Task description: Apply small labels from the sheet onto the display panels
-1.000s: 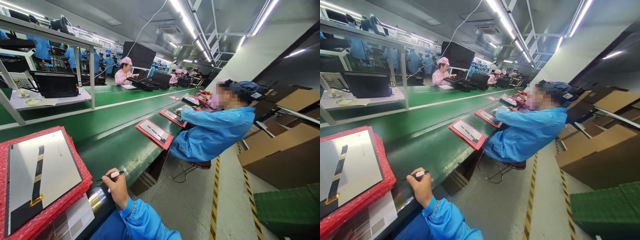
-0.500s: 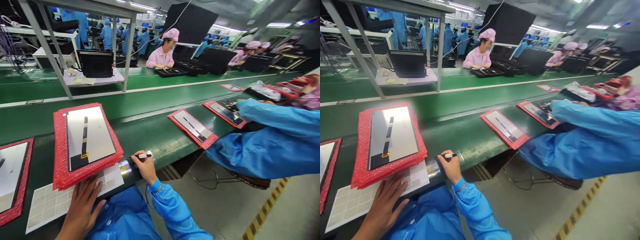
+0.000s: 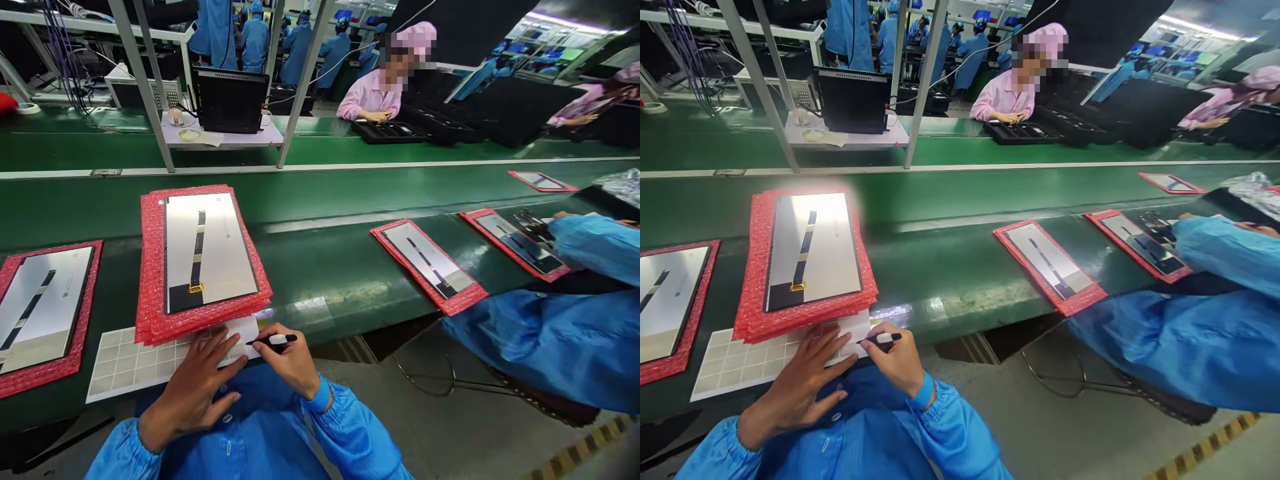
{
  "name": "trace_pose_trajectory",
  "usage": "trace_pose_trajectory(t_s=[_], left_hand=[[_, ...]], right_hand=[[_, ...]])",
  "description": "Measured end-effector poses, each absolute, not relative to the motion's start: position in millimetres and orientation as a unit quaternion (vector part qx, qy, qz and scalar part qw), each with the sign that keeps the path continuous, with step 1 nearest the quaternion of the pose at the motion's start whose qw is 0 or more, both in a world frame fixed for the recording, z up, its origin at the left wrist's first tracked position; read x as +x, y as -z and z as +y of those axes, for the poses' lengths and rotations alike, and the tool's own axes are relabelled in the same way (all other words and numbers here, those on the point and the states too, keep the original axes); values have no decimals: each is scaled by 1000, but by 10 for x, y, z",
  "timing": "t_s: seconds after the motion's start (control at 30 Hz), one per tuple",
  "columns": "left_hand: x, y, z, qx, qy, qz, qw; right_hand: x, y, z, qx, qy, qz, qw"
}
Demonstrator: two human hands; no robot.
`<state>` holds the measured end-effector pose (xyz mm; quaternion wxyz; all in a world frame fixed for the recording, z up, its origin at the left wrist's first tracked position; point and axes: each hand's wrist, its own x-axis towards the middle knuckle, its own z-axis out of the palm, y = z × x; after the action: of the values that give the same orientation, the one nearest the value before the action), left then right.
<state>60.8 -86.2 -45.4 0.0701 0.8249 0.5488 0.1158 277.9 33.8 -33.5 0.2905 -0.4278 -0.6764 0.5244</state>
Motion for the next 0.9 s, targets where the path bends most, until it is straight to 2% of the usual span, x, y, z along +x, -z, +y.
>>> trace_pose_trajectory(t_s=[0.9], left_hand=[[646, 405, -870, 808, -122, 568, 95]], right_hand=[[2780, 415, 315, -422, -509, -696, 281]])
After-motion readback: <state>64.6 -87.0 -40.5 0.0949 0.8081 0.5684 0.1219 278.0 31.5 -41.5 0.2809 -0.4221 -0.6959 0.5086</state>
